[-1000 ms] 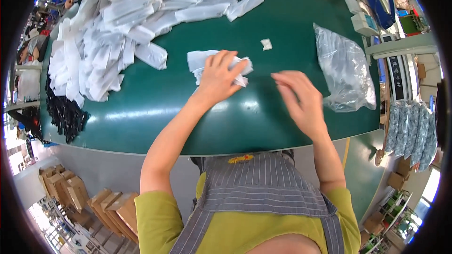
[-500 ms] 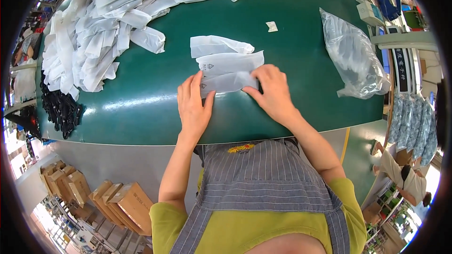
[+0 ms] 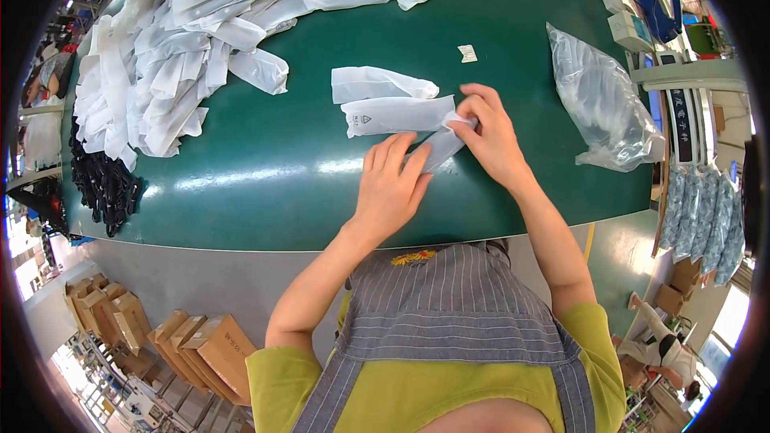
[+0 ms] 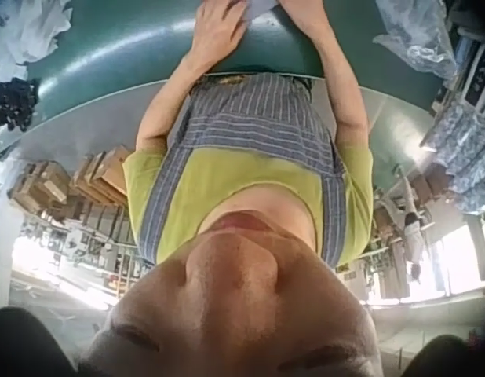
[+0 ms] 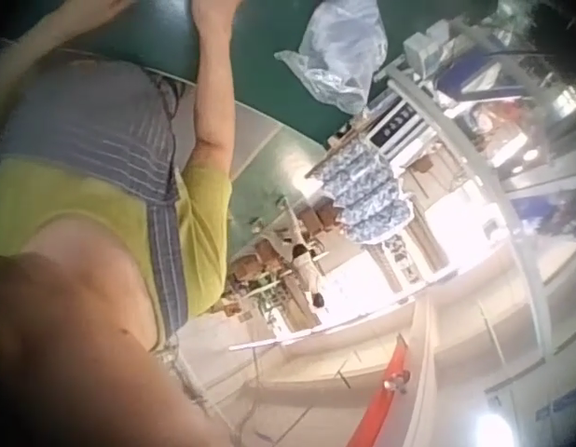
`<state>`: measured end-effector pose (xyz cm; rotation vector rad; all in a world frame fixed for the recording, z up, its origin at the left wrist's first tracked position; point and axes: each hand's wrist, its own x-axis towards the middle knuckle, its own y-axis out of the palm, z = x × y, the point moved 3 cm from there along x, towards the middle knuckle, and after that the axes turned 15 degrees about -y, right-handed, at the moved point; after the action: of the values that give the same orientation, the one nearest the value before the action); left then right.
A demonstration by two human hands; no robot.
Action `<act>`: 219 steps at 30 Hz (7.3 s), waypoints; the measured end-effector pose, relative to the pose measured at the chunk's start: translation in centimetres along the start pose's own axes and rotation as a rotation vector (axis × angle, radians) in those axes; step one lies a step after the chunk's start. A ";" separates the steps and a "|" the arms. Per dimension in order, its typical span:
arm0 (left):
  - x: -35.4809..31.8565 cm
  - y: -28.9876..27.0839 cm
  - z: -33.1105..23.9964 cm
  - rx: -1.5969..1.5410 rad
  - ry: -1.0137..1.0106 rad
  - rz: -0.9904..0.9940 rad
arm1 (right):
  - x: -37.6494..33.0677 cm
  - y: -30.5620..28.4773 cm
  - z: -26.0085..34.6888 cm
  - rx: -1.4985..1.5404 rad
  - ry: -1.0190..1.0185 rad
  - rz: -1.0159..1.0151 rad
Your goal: The recorder is sorting and packaging small, individually wrapped components into a larger clear plastic bag on a green assembly line table.
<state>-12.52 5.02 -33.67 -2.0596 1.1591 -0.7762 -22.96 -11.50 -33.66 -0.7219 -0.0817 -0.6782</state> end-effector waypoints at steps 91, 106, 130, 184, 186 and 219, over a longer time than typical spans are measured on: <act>1.1 3.5 0.4 0.108 0.109 0.036 | 3.5 1.1 -1.7 -0.398 -0.675 0.238; 4.0 3.2 0.5 -0.059 0.207 0.170 | 5.1 -2.7 -5.0 -0.369 -0.307 0.116; 6.8 1.7 2.4 0.100 0.179 0.176 | 10.9 -0.7 -5.2 -0.001 -0.259 0.861; 5.0 6.0 1.9 0.008 -0.016 0.034 | 0.5 -2.3 0.5 0.082 -0.092 -0.222; 7.8 5.3 0.2 0.168 -0.256 0.093 | -2.9 -2.9 -0.2 0.032 -0.030 -0.085; 17.5 10.5 -16.0 -0.407 0.109 0.229 | -9.0 -18.9 -5.7 -0.216 0.212 -0.314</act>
<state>-22.10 -18.58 -28.64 -2.1680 1.6953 -0.5820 -42.24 -20.63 -29.61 -0.8491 0.0757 -1.0726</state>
